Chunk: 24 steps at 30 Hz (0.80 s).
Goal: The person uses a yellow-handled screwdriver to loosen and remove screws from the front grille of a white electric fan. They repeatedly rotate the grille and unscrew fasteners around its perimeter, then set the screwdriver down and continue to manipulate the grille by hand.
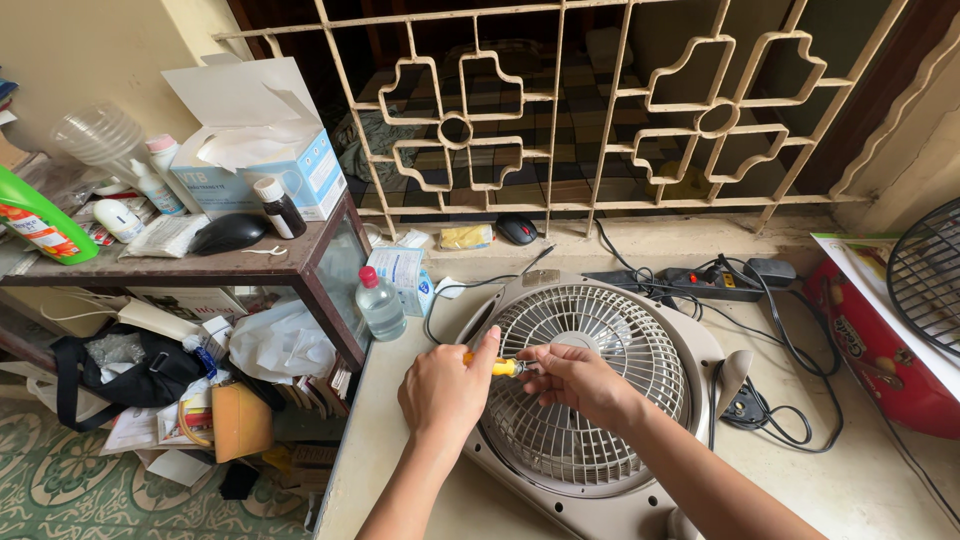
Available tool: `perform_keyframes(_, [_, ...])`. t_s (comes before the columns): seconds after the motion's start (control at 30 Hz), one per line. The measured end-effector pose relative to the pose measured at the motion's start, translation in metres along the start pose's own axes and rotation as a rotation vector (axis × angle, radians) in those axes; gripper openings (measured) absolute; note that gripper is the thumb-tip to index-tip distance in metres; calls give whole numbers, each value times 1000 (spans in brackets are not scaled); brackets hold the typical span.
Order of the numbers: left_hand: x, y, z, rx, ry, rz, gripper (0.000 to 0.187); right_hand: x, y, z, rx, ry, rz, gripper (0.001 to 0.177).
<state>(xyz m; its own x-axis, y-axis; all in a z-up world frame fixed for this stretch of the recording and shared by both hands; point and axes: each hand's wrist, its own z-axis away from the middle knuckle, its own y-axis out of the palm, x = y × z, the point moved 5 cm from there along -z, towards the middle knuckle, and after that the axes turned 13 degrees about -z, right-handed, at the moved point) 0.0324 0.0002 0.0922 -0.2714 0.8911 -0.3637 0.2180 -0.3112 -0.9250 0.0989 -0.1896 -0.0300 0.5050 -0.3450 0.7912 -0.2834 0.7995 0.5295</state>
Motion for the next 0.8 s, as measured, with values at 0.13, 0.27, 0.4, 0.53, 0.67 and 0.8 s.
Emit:
perform_keyframes(0.13, [-2, 0, -1, -20, 17, -7, 70, -1, -3, -3, 22, -25, -14, 30])
perform_keyframes(0.27, [-1, 2, -1, 1, 4, 1, 70, -3, -7, -5, 44, -29, 4, 27])
perform_keyframes(0.4, [-1, 5, -3, -15, 16, 25, 70, -4, -11, -4, 68, -35, -15, 25])
perform_keyframes(0.53, [-3, 11, -5, -18, 30, 28, 71, -3, -16, -4, 38, -17, -30, 24])
perform_keyframes(0.67, [-4, 15, -7, -42, 43, 64, 72, -2, -19, -4, 40, -20, -46, 23])
perform_keyframes(0.8, [-4, 19, -8, -60, 59, 71, 73, -1, -23, -2, 18, -24, -62, 22])
